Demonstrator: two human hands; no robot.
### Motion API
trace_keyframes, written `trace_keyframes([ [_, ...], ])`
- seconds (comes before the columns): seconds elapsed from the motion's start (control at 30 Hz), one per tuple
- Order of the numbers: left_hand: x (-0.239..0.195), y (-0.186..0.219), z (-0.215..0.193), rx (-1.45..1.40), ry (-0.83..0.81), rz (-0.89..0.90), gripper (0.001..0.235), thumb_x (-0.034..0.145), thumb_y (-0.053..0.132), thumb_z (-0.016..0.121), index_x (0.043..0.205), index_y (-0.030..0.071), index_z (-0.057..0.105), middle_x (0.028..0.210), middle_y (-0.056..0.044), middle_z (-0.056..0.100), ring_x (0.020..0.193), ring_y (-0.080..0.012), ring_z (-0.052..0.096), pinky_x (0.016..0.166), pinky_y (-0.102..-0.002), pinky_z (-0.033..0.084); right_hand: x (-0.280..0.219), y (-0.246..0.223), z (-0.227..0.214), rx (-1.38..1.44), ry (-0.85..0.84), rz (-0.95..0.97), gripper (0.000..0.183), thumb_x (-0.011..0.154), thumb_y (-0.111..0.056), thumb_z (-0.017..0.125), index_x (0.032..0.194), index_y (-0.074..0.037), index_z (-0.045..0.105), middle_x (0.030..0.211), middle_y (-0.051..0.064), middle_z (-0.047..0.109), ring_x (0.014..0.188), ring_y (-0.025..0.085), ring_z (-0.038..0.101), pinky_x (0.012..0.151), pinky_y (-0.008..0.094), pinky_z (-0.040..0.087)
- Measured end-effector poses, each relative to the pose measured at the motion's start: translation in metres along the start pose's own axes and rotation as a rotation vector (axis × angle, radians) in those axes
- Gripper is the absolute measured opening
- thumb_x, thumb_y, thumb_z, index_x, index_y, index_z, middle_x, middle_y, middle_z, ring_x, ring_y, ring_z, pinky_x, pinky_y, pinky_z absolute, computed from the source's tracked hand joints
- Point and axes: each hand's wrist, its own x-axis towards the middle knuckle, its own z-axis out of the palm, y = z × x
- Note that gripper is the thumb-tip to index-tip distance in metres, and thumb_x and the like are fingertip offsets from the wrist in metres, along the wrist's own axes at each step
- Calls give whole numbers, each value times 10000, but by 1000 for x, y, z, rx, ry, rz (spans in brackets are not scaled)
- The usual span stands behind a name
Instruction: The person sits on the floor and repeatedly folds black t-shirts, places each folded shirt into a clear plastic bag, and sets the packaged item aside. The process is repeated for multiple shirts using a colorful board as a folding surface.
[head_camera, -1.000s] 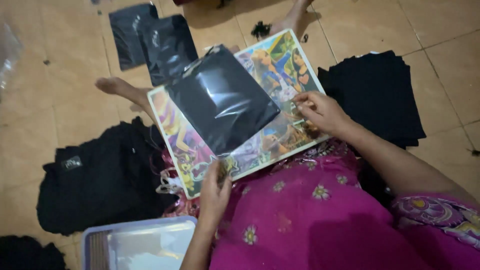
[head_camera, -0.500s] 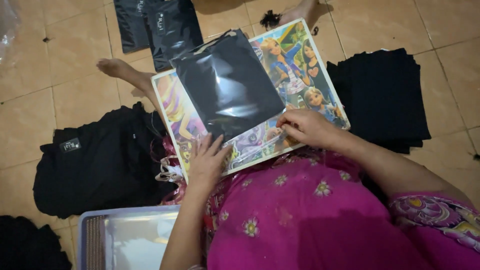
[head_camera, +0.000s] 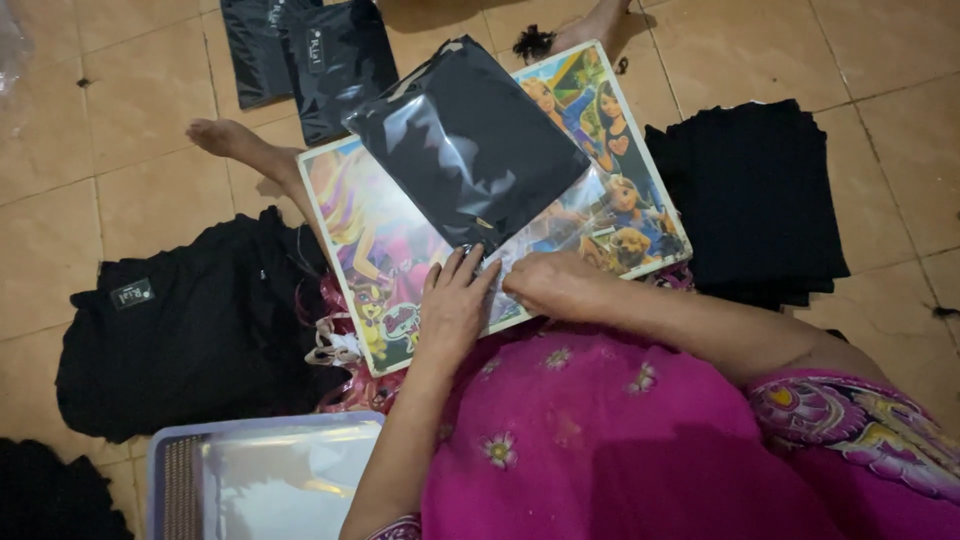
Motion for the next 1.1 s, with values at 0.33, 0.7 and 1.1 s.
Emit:
trace_keyframes([
  [0.33,1,1,1,-15,76,0,445,908,228,631,1337,342,656,1478,11,574,1388,-267,509,1082,-508,416,-2,0,22,-207,153,-105,142,766,-294,653,859,-227,569,771,-37,563,724,202,635,539,341,523],
  [0.7,2,3,-4,-12,98,2,462,871,223,667,1318,337,671,1438,1,607,1358,-279,541,1061,-529,446,4,0,25,-178,9,-6,272,761,-373,620,961,-190,600,867,12,582,855,235,637,578,388,542],
  [1.1,-20,-13,-11,-24,-18,74,449,881,346,658,1327,294,638,1444,-55,581,1367,-321,523,1047,-562,452,-198,20,-97,-43,-927,657,369,851,-431,613,1182,-289,690,1059,80,766,1076,321,727,881,464,594],
])
